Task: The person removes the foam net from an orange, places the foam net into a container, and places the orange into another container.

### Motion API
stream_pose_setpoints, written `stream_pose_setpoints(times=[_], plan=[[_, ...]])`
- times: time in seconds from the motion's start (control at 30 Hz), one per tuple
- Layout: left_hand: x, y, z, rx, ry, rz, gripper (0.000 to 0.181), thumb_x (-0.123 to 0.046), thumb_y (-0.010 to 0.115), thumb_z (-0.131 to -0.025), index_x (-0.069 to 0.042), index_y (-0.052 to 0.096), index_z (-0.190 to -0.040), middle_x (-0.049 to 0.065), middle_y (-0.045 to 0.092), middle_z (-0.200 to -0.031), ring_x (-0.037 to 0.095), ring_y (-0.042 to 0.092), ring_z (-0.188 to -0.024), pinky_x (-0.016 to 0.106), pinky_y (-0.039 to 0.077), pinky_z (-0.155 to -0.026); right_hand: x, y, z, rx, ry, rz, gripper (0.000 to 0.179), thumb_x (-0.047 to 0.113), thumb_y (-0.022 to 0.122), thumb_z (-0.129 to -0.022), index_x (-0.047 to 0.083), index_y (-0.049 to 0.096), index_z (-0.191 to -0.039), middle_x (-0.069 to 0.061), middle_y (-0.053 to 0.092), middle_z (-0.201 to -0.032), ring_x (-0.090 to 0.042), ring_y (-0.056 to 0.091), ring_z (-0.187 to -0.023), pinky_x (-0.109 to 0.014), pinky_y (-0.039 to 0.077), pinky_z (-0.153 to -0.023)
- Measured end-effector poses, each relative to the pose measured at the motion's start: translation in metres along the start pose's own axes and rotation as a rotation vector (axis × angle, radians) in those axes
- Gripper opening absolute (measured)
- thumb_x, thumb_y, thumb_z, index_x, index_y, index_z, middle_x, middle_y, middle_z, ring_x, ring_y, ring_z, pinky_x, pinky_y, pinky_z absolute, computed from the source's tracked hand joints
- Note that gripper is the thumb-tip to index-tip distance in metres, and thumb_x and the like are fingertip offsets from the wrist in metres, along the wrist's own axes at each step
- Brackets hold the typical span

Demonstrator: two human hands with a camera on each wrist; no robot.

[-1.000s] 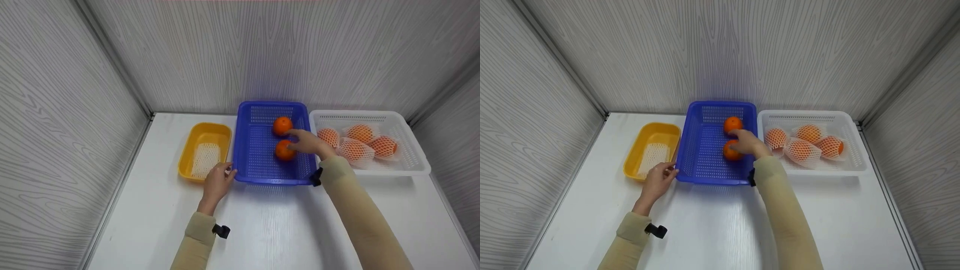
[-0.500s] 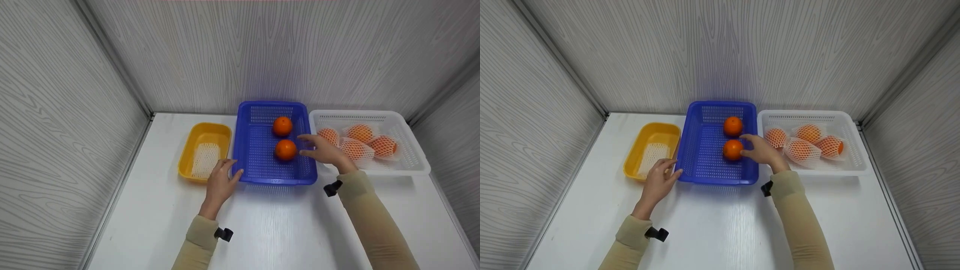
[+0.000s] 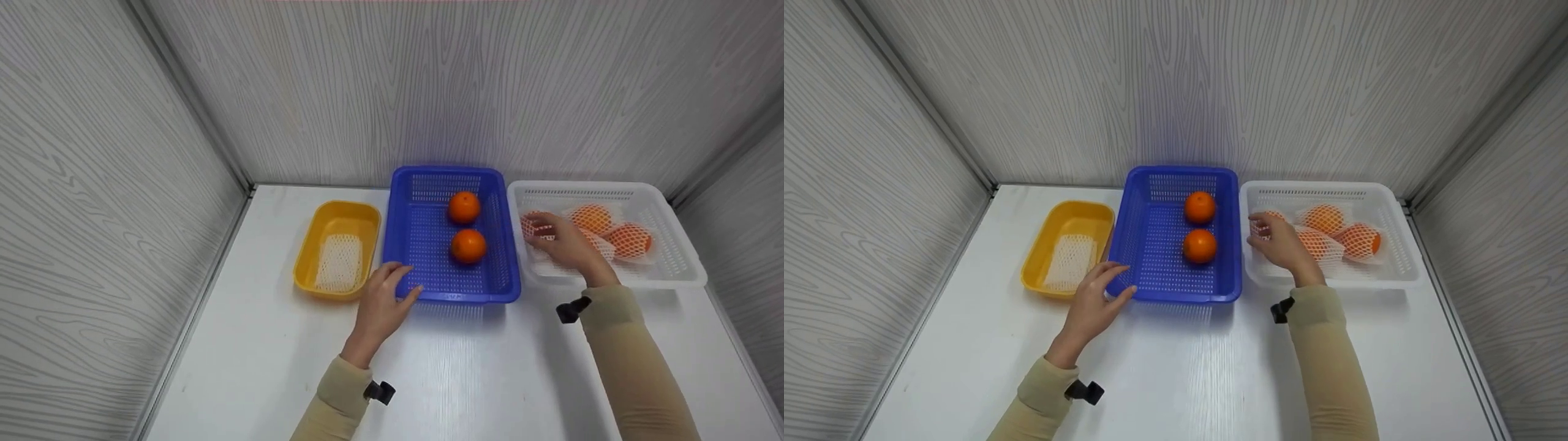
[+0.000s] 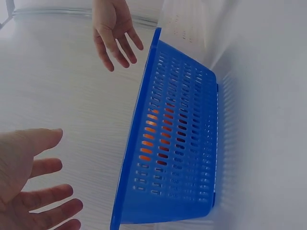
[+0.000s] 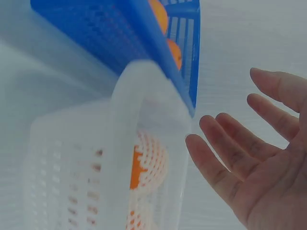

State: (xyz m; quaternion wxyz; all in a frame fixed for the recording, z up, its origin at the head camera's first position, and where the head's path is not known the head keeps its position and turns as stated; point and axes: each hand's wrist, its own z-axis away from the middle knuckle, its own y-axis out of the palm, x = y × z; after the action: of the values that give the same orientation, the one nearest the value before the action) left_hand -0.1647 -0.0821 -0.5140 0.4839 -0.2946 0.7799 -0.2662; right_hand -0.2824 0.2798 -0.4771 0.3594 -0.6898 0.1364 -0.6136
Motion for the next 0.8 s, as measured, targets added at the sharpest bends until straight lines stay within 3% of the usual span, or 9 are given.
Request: stream_pose_setpoints(times=[0.37,0.8], plan=[[-0.019,0.019,0.006,0.118,0.107,0.049,0.041,-0.029,0.074,-0.09,-0.007,0.067,-0.124,0.009,0.061,-0.122,0.023,0.058,-0.114,0.037,0.046,-0.099,-0.025,-0.029,0.005,-0.056,0.262,-0.049,0.057,0.025,0.062,-0.097,0.005,0.04,-0.146,-0.027,0.038,-0.145,-0.046,0.037,-0.133,-0.062,0.034,-0.104],[-0.039,0.045,0.013,0.195,0.212,0.041,0.046,-0.029,0.074,-0.089,-0.01,0.063,-0.129,0.005,0.061,-0.125,0.02,0.057,-0.116,0.033,0.046,-0.099,-0.057,-0.033,0.001,-0.138,0.309,0.063,0.074,0.01,0.07,-0.09,-0.005,0.03,-0.149,-0.032,0.027,-0.151,-0.052,0.025,-0.136,-0.066,0.026,-0.105]])
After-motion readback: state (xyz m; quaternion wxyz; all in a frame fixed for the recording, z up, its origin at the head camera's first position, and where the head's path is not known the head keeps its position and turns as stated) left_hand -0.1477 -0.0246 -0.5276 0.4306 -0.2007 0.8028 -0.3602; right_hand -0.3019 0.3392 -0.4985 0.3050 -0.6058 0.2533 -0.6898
